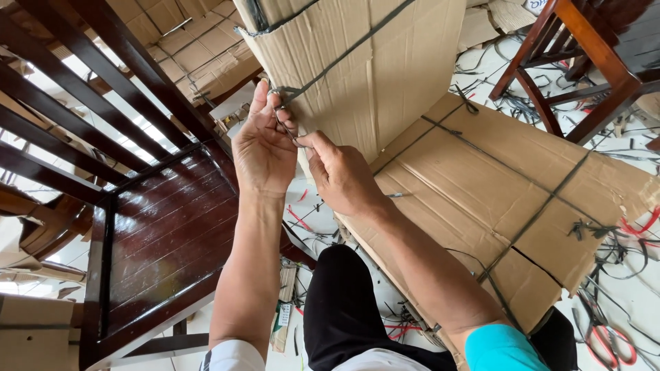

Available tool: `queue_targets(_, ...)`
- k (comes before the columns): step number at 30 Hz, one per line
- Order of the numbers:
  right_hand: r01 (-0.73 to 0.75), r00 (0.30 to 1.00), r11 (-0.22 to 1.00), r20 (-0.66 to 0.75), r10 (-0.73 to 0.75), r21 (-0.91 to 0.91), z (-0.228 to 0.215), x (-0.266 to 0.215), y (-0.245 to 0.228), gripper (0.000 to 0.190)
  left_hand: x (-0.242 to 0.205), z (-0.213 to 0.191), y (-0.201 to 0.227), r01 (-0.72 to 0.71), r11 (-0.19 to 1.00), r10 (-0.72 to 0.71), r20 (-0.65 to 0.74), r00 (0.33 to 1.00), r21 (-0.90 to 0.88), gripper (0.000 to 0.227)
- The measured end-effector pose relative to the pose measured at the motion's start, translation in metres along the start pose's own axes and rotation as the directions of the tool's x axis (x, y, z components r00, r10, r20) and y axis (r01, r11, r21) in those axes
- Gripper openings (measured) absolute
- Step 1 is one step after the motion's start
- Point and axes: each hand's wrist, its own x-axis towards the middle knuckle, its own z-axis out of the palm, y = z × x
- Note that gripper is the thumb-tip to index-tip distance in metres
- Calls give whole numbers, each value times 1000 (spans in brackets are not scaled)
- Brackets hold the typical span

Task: The person stacks corrugated cardboard sheets into a bundle and secures it with black plastic strapping. They wrap the straps around the bundle, pull them tight, and tie knots by hand to fasten the package.

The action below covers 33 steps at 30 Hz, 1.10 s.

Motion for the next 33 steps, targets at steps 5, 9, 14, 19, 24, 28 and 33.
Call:
queue_targets(5,-33,999,999,37,31,36,-9,2,-6,22,15,-11,1,-74,980,65,54,996,186,30)
queue_targets(9,-63,998,994,35,60,89,-16,-2,-14,19,16,0,0,-101,951,108,-8,994,292,16)
queue_targets(14,-51,999,987,5,51,153,-27,0,-26,16,5,11,0,-169,913,210,-72,975,372,19)
queue_targets(19,30,993,927,-118,16,375,-18,7,8,19,15,-3,0,-215,942,197,92,976,260,8)
queue_targets(24,158,981,756,-186,-48,635,-4,30,10,36,29,-14,-6,-159,987,161,309,937,-30,13)
queue_targets(28,104,994,316,-94,-47,943,-14,54,15,16,33,-3,3,-99,964,193,396,898,-246,11)
queue_targets(33,62,994,177,-77,79,982,-27,82,14,22,25,24,15,-228,966,191,259,947,119,21)
